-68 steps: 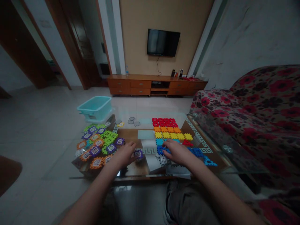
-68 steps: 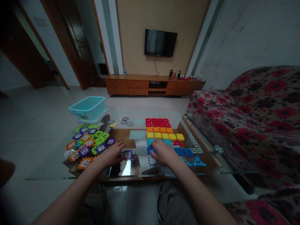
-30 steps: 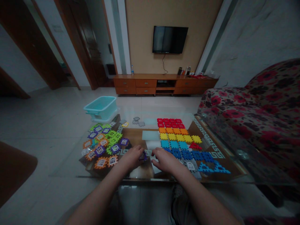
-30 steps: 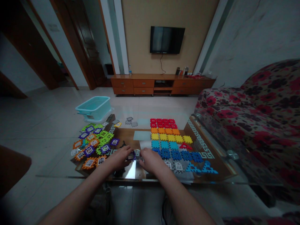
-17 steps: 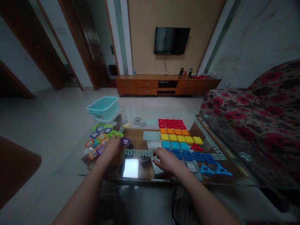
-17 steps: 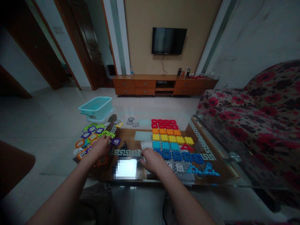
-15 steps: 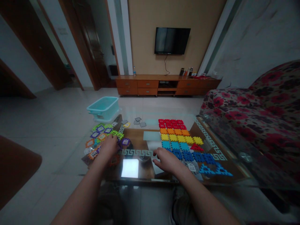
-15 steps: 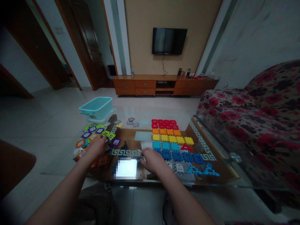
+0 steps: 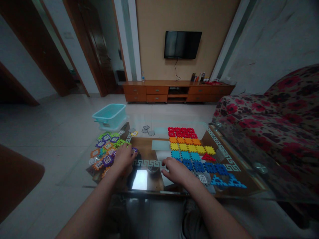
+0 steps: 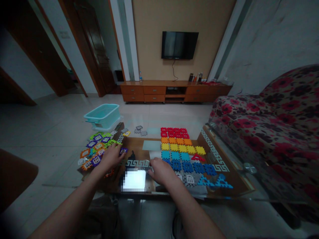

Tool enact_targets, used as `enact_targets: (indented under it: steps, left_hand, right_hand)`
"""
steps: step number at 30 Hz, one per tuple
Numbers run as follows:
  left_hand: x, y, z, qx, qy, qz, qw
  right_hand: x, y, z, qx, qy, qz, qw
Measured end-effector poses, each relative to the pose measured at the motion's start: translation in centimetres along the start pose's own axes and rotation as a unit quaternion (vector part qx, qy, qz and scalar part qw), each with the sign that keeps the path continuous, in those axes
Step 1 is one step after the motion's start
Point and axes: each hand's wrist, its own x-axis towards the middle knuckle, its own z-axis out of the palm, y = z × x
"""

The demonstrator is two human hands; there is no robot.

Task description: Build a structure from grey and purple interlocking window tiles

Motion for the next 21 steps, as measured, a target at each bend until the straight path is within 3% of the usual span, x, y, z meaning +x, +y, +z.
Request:
enact_targets:
  steps: [6,13,16,21]
  left_hand:
    - [1.4,4.8,2.4,-0.059,0.024,0.079,0.995]
    - [3.7,10.0,3.7,-0.12,0.04,0.103,0.987]
    - [5.1,10.7,4.1,-0.129,0.05,0.1,0.985]
    - [7.7,9.7,5.4,-0.119,0.062,0.08,0.988]
  right_hand:
    - [0.1,-0.6,-0.2,0.02,0.009,-0.007,1.0]
    - [0.0,-1.0,-0.9,0.031,0.001,0.009,0.999]
    - [-0.1,-1.0,-1.1,0.037,0.0,0.009,0.999]
    - [-0.2,-0.9,-1.7,0.056,-0.003,0.021,0.998]
